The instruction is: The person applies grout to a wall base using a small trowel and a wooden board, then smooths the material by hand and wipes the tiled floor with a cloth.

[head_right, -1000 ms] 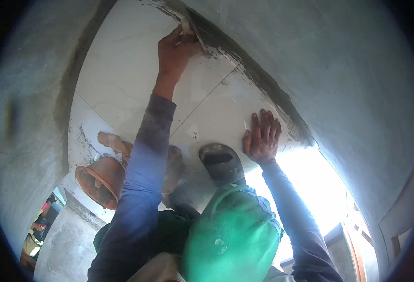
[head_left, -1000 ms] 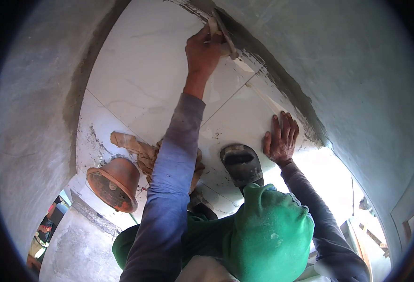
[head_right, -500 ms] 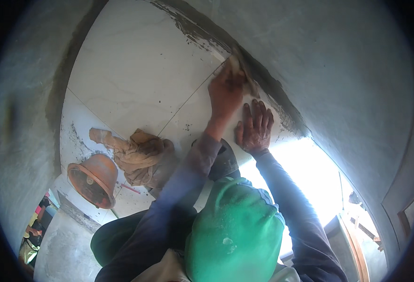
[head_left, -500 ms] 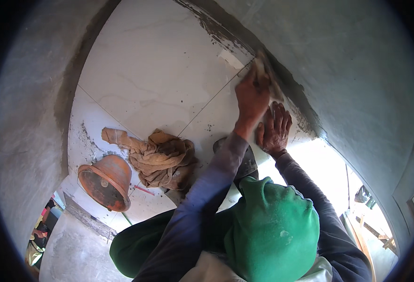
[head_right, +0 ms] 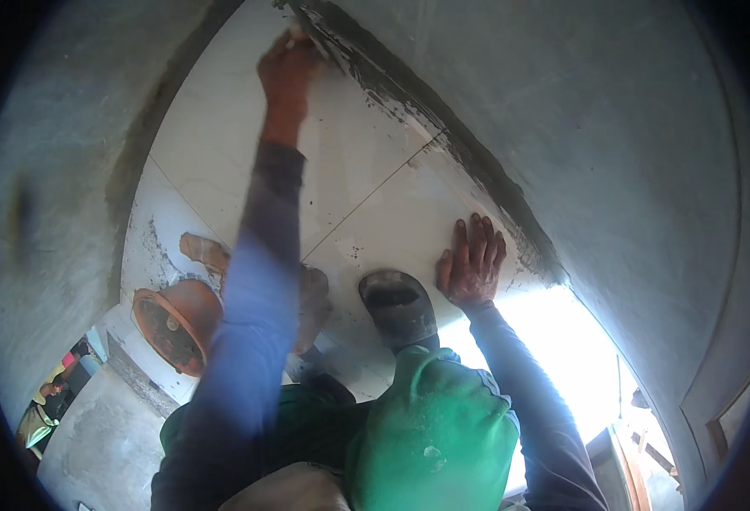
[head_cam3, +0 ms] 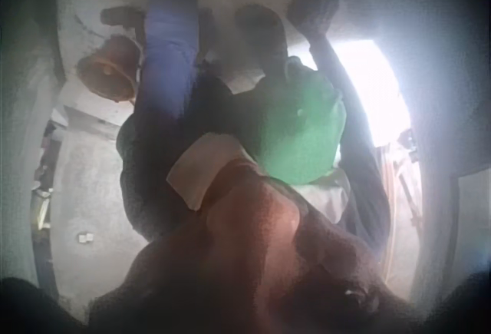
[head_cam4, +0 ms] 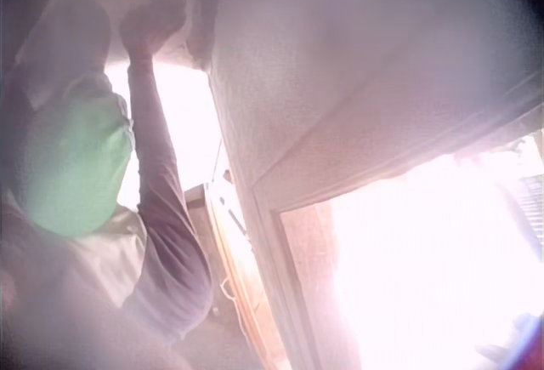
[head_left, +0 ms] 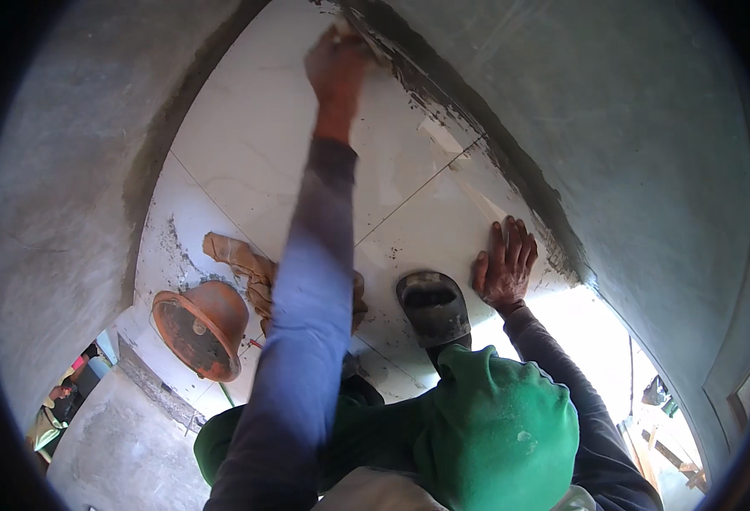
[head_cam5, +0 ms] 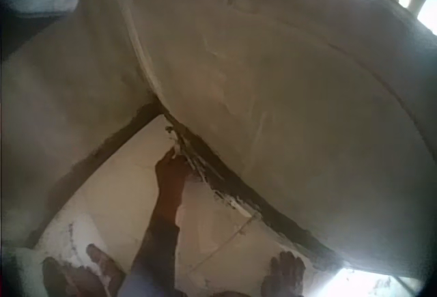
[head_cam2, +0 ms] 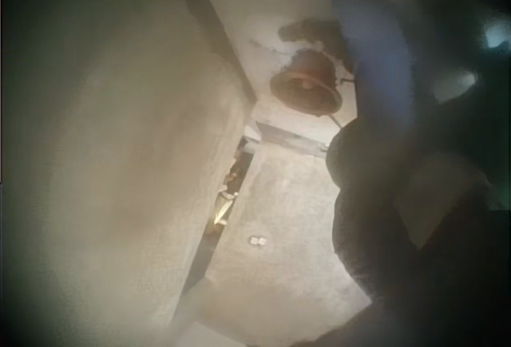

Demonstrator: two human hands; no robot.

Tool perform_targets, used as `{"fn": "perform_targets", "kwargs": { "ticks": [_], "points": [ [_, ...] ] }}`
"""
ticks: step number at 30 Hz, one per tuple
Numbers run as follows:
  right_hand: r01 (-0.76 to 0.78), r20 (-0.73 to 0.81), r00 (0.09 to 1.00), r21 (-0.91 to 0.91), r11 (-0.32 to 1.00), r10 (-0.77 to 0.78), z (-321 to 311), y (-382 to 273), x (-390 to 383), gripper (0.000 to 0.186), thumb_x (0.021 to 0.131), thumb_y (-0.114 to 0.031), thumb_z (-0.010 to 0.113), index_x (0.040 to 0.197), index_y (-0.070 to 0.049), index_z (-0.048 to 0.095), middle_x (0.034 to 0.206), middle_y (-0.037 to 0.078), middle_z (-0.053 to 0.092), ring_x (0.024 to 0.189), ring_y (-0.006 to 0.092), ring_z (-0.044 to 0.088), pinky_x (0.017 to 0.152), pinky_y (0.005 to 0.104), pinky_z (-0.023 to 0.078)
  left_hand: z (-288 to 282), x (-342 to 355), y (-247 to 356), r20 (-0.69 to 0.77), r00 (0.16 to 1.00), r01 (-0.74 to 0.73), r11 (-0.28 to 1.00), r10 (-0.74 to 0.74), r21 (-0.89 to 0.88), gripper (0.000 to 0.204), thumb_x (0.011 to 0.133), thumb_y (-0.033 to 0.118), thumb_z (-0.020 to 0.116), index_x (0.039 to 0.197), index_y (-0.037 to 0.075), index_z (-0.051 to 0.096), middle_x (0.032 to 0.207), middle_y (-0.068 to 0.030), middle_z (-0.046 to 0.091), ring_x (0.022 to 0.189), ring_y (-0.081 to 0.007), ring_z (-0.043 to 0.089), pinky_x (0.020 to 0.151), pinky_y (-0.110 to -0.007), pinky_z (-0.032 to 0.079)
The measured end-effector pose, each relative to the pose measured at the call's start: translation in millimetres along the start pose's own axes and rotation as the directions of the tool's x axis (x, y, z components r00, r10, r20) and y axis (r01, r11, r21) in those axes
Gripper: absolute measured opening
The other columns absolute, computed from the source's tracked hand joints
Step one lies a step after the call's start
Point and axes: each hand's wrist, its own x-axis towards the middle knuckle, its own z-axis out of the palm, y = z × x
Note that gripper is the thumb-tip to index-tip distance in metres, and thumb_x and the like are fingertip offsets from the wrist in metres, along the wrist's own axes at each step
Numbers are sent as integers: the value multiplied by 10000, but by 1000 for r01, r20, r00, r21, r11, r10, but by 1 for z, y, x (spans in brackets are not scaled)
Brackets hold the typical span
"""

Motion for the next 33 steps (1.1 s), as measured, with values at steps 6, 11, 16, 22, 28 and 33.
{"fn": "perform_targets", "kwargs": {
  "ticks": [6,11,16,22,28,33],
  "points": [
    [2,17,1000,2,1000,-2,4,6,-3,664,964,-304,561,1542,19,526,1632,283,442,1543,484,375,1242,650,256,-8,43,20,178,983,-90,969,49,231,363,1011,208,669,1336,83,773,1054,-54,797,875,-132,715,773,-317,572],
    [12,22,1000,-11,1000,-12,6,9,-6,656,971,-307,556,1541,17,528,1632,284,441,1545,483,371,1245,648,253,15,-26,0,223,969,111,994,-107,-6,368,1011,102,670,1367,49,749,1064,-33,783,911,-128,711,793,-327,577],
    [13,-12,1000,20,1000,-12,4,1,-2,615,975,-281,597,1513,15,559,1604,282,467,1517,484,407,1221,673,298,55,-124,-2,122,993,-10,989,-8,148,404,1033,221,680,1394,46,727,919,-117,795,791,-144,725,719,-342,587],
    [-89,16,996,82,993,88,-1,17,-56,606,1055,-318,525,1565,8,493,1654,309,398,1539,515,358,1252,651,271,94,-223,13,235,944,220,972,-233,83,435,1033,180,645,1435,16,677,972,-185,800,776,-261,794,738,-389,619],
    [-399,151,912,102,911,382,-22,49,-172,642,1069,-247,567,1657,-62,388,1705,295,298,1551,523,342,1254,649,297,113,-287,13,193,960,181,976,-202,120,489,1071,173,660,1512,-31,611,1025,-154,797,843,-204,796,751,-341,628],
    [-737,173,673,82,671,719,-19,73,-230,712,1110,-380,516,1720,-97,285,1752,286,225,1597,507,272,1304,617,251,118,-347,8,232,955,153,977,-184,146,493,1063,167,666,1523,-2,611,1029,-169,781,886,-228,796,769,-359,645]
  ]
}}
